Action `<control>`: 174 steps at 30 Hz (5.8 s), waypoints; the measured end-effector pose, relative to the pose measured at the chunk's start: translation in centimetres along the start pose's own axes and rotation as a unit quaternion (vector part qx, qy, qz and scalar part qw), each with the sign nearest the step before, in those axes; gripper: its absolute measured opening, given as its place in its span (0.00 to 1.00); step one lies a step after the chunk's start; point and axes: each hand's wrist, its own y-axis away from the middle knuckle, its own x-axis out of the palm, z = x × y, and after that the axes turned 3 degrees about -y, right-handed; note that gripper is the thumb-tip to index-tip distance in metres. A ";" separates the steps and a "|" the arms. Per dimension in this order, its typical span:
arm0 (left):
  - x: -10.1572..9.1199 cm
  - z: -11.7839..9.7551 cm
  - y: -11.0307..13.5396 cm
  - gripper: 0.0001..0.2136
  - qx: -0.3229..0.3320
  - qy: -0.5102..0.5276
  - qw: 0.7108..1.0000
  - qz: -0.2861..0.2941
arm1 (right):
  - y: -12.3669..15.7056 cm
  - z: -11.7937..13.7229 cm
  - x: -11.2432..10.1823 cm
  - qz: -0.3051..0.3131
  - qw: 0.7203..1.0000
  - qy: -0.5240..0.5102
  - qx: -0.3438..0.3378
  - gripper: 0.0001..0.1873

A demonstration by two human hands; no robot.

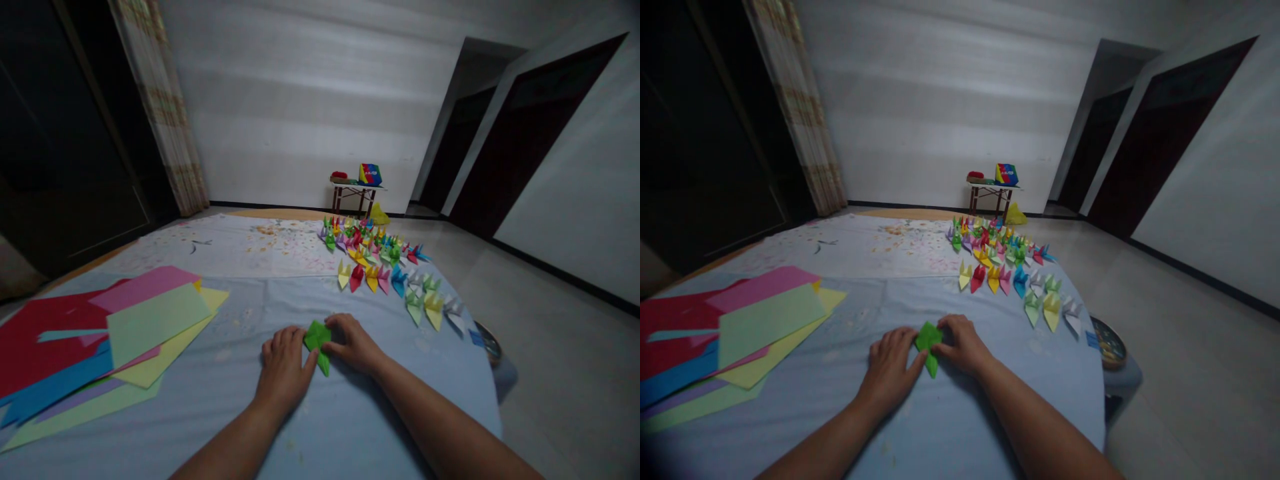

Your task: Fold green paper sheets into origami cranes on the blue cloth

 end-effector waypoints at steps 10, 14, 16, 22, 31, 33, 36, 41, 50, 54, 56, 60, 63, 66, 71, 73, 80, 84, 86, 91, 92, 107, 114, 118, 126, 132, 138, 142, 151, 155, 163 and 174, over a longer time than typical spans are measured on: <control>-0.5 -0.2 -1.5 0.09 -0.099 0.484 0.869 0.030 | -1.1 1.0 0.7 0.029 0.903 -0.407 0.134 0.20; -0.5 0.0 -1.9 0.13 -0.153 0.564 0.809 0.061 | -1.4 1.5 0.8 0.046 0.885 -0.436 0.155 0.22; -0.6 0.0 -2.0 0.13 -0.156 0.574 0.801 0.071 | -1.5 1.6 0.8 0.054 0.886 -0.428 0.168 0.22; -0.9 -0.2 -1.7 0.13 -0.152 0.567 0.806 0.077 | -1.4 1.5 0.4 0.093 0.887 -0.419 0.173 0.20; -2.3 -1.0 -0.8 0.14 -0.201 0.565 0.797 0.076 | -1.2 1.9 0.8 0.092 0.872 -0.454 0.158 0.20; -2.3 -1.0 -0.7 0.13 -0.211 0.565 0.794 0.079 | -1.0 1.8 1.1 0.086 0.870 -0.462 0.147 0.19; -2.1 -0.6 -0.8 0.14 -0.221 0.563 0.790 0.102 | -0.9 1.6 1.4 0.096 0.868 -0.466 0.140 0.20; -2.0 -0.4 -1.4 0.14 -0.246 0.558 0.781 0.138 | -0.9 1.3 1.5 0.099 0.867 -0.470 0.129 0.19; -2.9 -2.1 -2.4 0.14 -0.230 0.531 0.806 0.128 | -0.9 1.6 0.4 0.088 0.859 -0.482 0.145 0.18; -2.7 -2.4 -2.8 0.14 -0.228 0.529 0.807 0.131 | -0.9 1.5 0.5 0.067 0.862 -0.481 0.145 0.15; -2.6 -2.4 -3.0 0.13 -0.232 0.530 0.806 0.128 | -0.9 1.3 0.7 0.054 0.862 -0.482 0.144 0.14; -2.4 -2.2 -3.3 0.13 -0.236 0.539 0.797 0.132 | -1.0 1.1 0.9 0.042 0.861 -0.484 0.150 0.14; -2.3 -2.3 -3.4 0.14 -0.236 0.562 0.782 0.127 | -1.2 1.2 0.6 0.045 0.853 -0.496 0.155 0.15; -2.0 -2.4 -3.4 0.14 -0.237 0.585 0.767 0.117 | -1.3 1.3 0.1 0.043 0.839 -0.520 0.152 0.17; -1.3 -2.4 -3.4 0.14 -0.239 0.610 0.749 0.100 | -1.3 1.1 -0.3 0.044 0.831 -0.534 0.150 0.16; -1.0 -2.4 -3.3 0.14 -0.238 0.619 0.742 0.093 | -1.4 0.9 -0.3 0.045 0.836 -0.525 0.156 0.15; -0.7 -2.6 -3.2 0.10 -0.237 0.613 0.752 0.055 | -1.3 0.7 -0.1 0.046 0.847 -0.503 0.164 0.14; -0.7 -2.8 -3.2 0.07 -0.231 0.608 0.759 0.032 | -1.2 0.5 0.1 0.035 0.847 -0.505 0.160 0.14; -0.7 -2.8 -3.2 0.06 -0.233 0.606 0.760 0.023 | -1.2 0.4 0.2 0.025 0.846 -0.506 0.165 0.12; -0.5 -2.8 -3.0 0.04 -0.226 0.601 0.767 0.001 | -1.2 0.4 0.5 0.006 0.831 -0.529 0.173 0.09; -0.4 -2.8 -3.0 0.05 -0.224 0.598 0.769 -0.006 | -1.2 0.5 0.6 0.003 0.826 -0.536 0.175 0.09; -1.1 -2.9 -2.8 0.08 -0.192 0.641 0.740 0.068 | -1.4 1.1 -0.1 -0.010 0.861 -0.482 0.161 0.08; -1.0 -3.3 -3.1 0.17 -0.232 0.625 0.744 0.040 | -1.2 0.5 -0.5 0.014 0.872 -0.470 0.133 0.09; -0.7 -3.1 -3.2 0.20 -0.225 0.648 0.727 0.046 | -1.2 0.5 -0.7 0.025 0.867 -0.485 0.113 0.17; -0.8 -2.8 -3.3 0.16 -0.242 0.625 0.740 0.058 | -1.3 0.8 -0.8 0.004 0.877 -0.453 0.158 0.16; -1.0 -2.9 -3.5 0.13 -0.262 0.621 0.736 0.061 | -1.2 0.4 -0.8 -0.001 0.872 -0.468 0.144 0.16; -0.5 -2.6 -3.5 0.12 -0.262 0.635 0.725 0.058 | -1.2 0.3 -0.7 -0.004 0.872 -0.471 0.136 0.16; -0.2 -2.4 -3.4 0.11 -0.260 0.632 0.727 0.059 | -1.2 0.3 -0.6 -0.004 0.876 -0.466 0.125 0.15; 0.1 -2.1 -3.2 0.09 -0.242 0.645 0.722 0.063 | -1.3 0.5 -0.7 -0.012 0.882 -0.456 0.118 0.15; -0.2 -2.3 -3.3 0.10 -0.237 0.666 0.704 0.076 | -1.3 0.5 -0.7 -0.021 0.881 -0.457 0.119 0.16; -0.3 -2.5 -3.4 0.11 -0.229 0.679 0.694 0.069 | -1.5 0.5 -0.6 -0.035 0.886 -0.447 0.118 0.16; -0.5 -2.7 -3.4 0.16 -0.244 0.685 0.682 0.078 | -1.4 0.2 -0.3 -0.046 0.895 -0.429 0.112 0.16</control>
